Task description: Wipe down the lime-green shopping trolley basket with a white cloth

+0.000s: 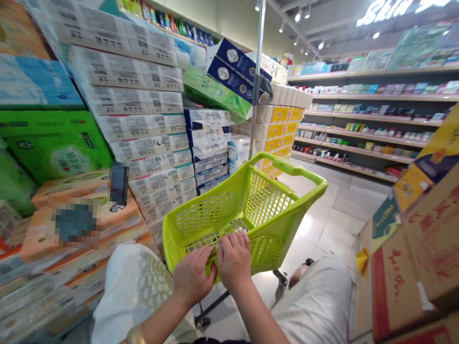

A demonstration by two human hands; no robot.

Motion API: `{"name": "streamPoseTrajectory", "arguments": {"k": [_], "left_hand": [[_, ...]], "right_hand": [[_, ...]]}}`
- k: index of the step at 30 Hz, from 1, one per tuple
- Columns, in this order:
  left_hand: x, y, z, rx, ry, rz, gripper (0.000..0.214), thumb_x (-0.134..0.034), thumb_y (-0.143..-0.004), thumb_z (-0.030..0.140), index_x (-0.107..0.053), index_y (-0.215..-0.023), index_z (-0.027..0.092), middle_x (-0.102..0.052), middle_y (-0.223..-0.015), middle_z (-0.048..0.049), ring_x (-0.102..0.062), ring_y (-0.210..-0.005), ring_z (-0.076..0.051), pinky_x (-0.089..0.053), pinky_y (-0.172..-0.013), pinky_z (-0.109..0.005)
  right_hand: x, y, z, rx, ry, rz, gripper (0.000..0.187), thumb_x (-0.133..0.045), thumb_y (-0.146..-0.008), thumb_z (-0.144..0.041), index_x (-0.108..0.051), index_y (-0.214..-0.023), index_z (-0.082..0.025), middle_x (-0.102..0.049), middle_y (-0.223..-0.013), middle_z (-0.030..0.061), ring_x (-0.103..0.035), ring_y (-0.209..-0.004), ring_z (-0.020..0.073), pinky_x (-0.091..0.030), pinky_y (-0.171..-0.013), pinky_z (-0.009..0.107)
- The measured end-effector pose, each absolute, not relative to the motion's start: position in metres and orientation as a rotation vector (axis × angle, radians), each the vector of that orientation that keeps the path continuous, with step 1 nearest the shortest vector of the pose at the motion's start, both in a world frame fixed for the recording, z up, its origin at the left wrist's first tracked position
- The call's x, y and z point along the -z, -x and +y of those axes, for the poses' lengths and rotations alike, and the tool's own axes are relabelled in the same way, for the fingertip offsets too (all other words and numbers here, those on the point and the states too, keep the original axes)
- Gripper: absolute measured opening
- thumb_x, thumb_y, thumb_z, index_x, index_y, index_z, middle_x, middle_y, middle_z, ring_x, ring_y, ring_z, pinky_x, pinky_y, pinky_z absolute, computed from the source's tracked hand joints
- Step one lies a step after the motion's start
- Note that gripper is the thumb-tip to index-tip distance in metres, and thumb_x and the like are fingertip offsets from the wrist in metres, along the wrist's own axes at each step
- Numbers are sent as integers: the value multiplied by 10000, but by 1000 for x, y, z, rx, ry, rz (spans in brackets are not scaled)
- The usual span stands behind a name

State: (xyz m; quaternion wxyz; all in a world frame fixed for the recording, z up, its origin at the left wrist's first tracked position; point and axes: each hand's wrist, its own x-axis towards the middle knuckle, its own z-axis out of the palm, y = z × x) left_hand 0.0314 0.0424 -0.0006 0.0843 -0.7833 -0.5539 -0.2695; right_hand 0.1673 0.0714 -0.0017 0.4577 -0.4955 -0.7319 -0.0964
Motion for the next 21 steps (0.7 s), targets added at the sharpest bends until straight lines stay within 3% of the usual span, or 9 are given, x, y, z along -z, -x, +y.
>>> {"name": "streamPoseTrajectory", "arguments": {"k": [9,16,18,21], "left_hand": [[0,-13,46,900,2322,-1612,215,-474,-819,263,-606,-979,208,-701,-900,-38,-650,-811,-211,-490,-705,-325],[-11,4,48,797,2229,-1739,180,-473,-848,324,-615,-815,219,-669,-733,-23,-620,-725,-218,-436,-664,-337],[-14,2,47,817,2157,-1749,175,-496,-831,309,-623,-892,206,-682,-818,-48,-620,-801,-240,-437,-744,-373],[-14,-12,45,929,2109,-1676,342,-504,-799,214,-570,-1131,172,-662,-1058,-99,-588,-999,-270,-402,-902,-423]], "right_hand": [[-6,-193,78,287,1254,-1840,173,-468,-921,-197,-626,-855,-222,-611,-825,25,-507,-884,182,-308,-987,350],[-7,-170,70,298,1277,-1792,151,-486,-905,-183,-619,-846,-225,-600,-824,28,-497,-900,189,-319,-951,345],[-6,-162,67,296,1293,-1774,152,-489,-904,-182,-615,-829,-224,-593,-810,29,-495,-890,191,-318,-950,351],[-4,-153,65,308,1300,-1768,141,-499,-903,-189,-615,-832,-225,-589,-807,29,-493,-894,196,-312,-963,359]]}}
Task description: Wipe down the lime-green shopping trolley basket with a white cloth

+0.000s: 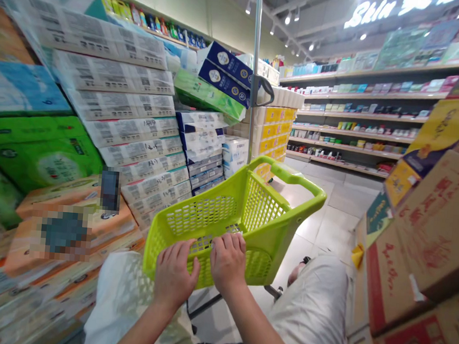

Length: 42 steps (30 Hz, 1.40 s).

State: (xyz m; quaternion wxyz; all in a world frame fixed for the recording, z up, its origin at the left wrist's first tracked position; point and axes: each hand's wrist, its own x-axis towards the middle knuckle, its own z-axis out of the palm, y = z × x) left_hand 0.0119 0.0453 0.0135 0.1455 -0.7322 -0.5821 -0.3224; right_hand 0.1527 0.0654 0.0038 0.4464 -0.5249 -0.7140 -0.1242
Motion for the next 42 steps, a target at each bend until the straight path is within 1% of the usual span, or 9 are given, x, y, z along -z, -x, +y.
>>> {"name": "streamPoseTrajectory", "arguments": {"k": [2,5,10,17,22,25,33,38,42], "left_hand": [[-9,-25,44,992,2186,-1594,431,-467,-787,134,-515,-1214,162,-636,-1139,-109,-564,-1070,-258,-385,-949,-414],[-1,-38,44,1048,2253,-1551,471,-418,-798,89,-461,-1262,150,-635,-1140,-114,-578,-1021,-237,-403,-915,-395],[2,-38,44,971,2339,-1536,474,-481,-715,97,-500,-1186,152,-629,-1026,-97,-563,-971,-256,-395,-896,-409],[-1,-42,41,1046,2353,-1592,419,-505,-706,132,-510,-1123,174,-605,-986,-76,-542,-953,-253,-379,-899,-416],[1,-40,43,1094,2364,-1593,420,-506,-690,146,-511,-1109,183,-607,-998,-83,-548,-955,-256,-381,-893,-417],[1,-35,43,1091,2394,-1612,422,-502,-695,140,-510,-1114,192,-609,-998,-77,-550,-967,-255,-374,-898,-417],[-2,-38,40,1102,2373,-1635,386,-501,-696,135,-528,-1076,194,-606,-966,-67,-545,-946,-252,-366,-891,-411],[-2,-42,39,1126,2363,-1618,402,-505,-662,124,-524,-1059,189,-604,-961,-67,-539,-932,-246,-368,-885,-402],[-2,-41,38,1141,2378,-1616,404,-497,-672,117,-521,-1067,197,-604,-961,-60,-540,-938,-241,-367,-886,-396]], "right_hand": [[-2,-149,65,319,1297,-1778,133,-510,-907,-203,-616,-831,-227,-591,-810,26,-494,-889,192,-317,-959,350],[-2,-151,65,334,1252,-1830,123,-526,-911,-230,-623,-835,-232,-601,-824,21,-498,-879,182,-325,-952,334],[-11,-185,69,356,1230,-1777,154,-491,-917,-204,-641,-904,-236,-618,-870,27,-511,-929,188,-306,-1001,358],[-18,-200,73,407,1353,-1570,170,-473,-915,-191,-640,-905,-221,-616,-909,47,-512,-960,207,-288,-1040,406],[-7,-164,64,318,1230,-1769,155,-501,-897,-179,-638,-853,-234,-609,-857,21,-514,-926,180,-302,-1016,359],[-10,-174,64,311,1207,-1818,142,-510,-901,-190,-645,-890,-235,-619,-872,18,-518,-929,175,-316,-998,343],[-25,-211,72,423,1371,-1554,168,-490,-908,-197,-655,-920,-221,-623,-919,51,-512,-946,214,-292,-1022,418],[-14,-171,62,324,1258,-1750,169,-489,-906,-180,-644,-864,-231,-615,-845,27,-509,-899,190,-307,-988,364],[-18,-187,62,344,1246,-1775,154,-497,-909,-191,-644,-885,-231,-625,-847,23,-516,-904,188,-323,-951,352]]}}
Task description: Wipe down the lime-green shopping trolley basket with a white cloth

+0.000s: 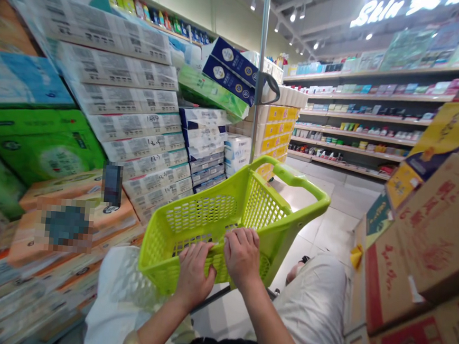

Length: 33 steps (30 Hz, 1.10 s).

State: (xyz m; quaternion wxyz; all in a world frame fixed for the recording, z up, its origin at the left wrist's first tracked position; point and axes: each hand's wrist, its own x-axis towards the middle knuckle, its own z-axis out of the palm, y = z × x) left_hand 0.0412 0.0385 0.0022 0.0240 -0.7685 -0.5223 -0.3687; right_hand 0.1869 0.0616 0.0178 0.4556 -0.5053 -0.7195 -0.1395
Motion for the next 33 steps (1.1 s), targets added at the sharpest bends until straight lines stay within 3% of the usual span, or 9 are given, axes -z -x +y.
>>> {"name": "streamPoseTrajectory", "arguments": {"k": [7,15,22,29,33], "left_hand": [[-4,-45,35,1150,2376,-1655,395,-501,-677,124,-526,-1064,197,-601,-955,-65,-535,-949,-252,-357,-896,-411],[1,-42,35,1144,2375,-1622,410,-504,-667,118,-529,-1070,191,-602,-955,-66,-537,-936,-247,-362,-888,-398],[1,-45,33,1131,2360,-1641,422,-501,-674,112,-534,-1088,190,-610,-988,-73,-535,-952,-252,-351,-899,-407],[1,-41,33,1147,2374,-1625,401,-501,-669,126,-529,-1063,194,-609,-956,-73,-537,-931,-250,-360,-879,-403],[3,-39,33,1127,2366,-1609,426,-492,-675,115,-522,-1093,193,-606,-978,-74,-532,-948,-253,-353,-903,-414]], "right_hand": [[-21,-202,65,427,1363,-1595,169,-486,-908,-188,-651,-915,-224,-625,-900,47,-523,-940,212,-292,-1025,420],[-12,-182,58,340,1228,-1811,157,-497,-914,-199,-647,-891,-237,-630,-857,22,-525,-895,183,-335,-942,349],[-21,-202,62,406,1342,-1633,168,-484,-914,-193,-650,-915,-219,-635,-889,45,-520,-926,211,-306,-1006,409],[-11,-174,53,341,1222,-1811,159,-504,-898,-177,-651,-893,-236,-622,-858,24,-528,-908,184,-327,-968,355],[-20,-200,57,381,1276,-1723,177,-485,-911,-178,-649,-942,-239,-636,-891,35,-534,-916,198,-324,-982,379]]}}
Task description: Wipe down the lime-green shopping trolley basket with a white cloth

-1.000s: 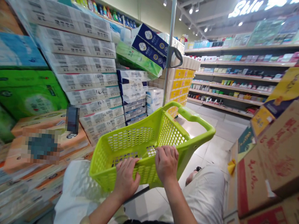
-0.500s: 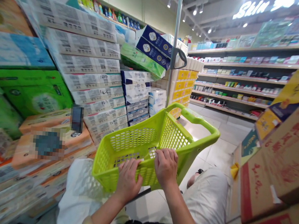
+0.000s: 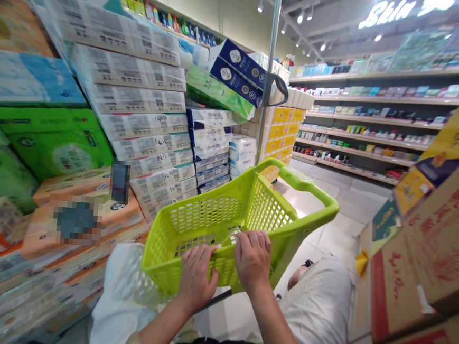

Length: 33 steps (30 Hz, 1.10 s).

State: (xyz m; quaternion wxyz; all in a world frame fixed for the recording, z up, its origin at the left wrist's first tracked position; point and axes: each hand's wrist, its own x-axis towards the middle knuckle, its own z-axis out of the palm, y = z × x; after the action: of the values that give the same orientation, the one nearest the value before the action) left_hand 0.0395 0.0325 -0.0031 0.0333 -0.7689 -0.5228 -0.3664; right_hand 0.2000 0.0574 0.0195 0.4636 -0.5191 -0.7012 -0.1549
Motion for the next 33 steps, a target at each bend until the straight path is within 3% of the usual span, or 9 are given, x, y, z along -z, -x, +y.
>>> {"name": "streamPoseTrajectory", "arguments": {"k": [5,10,19,26,33], "left_hand": [[4,-41,33,1123,2330,-1600,409,-500,-677,125,-530,-1081,184,-604,-963,-73,-535,-936,-250,-361,-889,-401],[3,-39,33,1102,2335,-1537,375,-503,-692,165,-530,-1067,168,-604,-954,-88,-536,-909,-254,-374,-858,-402],[3,-42,33,1127,2335,-1601,412,-502,-679,105,-526,-1083,181,-594,-959,-67,-521,-941,-247,-343,-897,-400],[4,-39,33,1137,2348,-1554,394,-513,-676,139,-521,-1069,174,-589,-940,-71,-514,-910,-250,-346,-873,-400],[5,-40,32,1142,2342,-1581,420,-500,-673,103,-522,-1086,182,-595,-960,-66,-517,-936,-249,-335,-900,-403]], "right_hand": [[-18,-190,56,378,1332,-1638,179,-477,-914,-183,-649,-930,-230,-631,-898,47,-525,-930,212,-304,-1010,412],[-9,-162,50,287,1216,-1788,176,-485,-911,-188,-649,-877,-242,-625,-862,27,-519,-927,194,-309,-999,367],[-21,-208,60,416,1356,-1592,180,-488,-911,-190,-662,-939,-226,-625,-920,47,-524,-948,210,-300,-1024,417],[-10,-168,50,323,1215,-1763,181,-482,-914,-184,-657,-908,-232,-627,-874,27,-524,-910,187,-313,-990,367],[-22,-209,59,432,1314,-1638,167,-496,-909,-182,-654,-940,-226,-643,-900,34,-536,-930,198,-308,-1007,385]]}}
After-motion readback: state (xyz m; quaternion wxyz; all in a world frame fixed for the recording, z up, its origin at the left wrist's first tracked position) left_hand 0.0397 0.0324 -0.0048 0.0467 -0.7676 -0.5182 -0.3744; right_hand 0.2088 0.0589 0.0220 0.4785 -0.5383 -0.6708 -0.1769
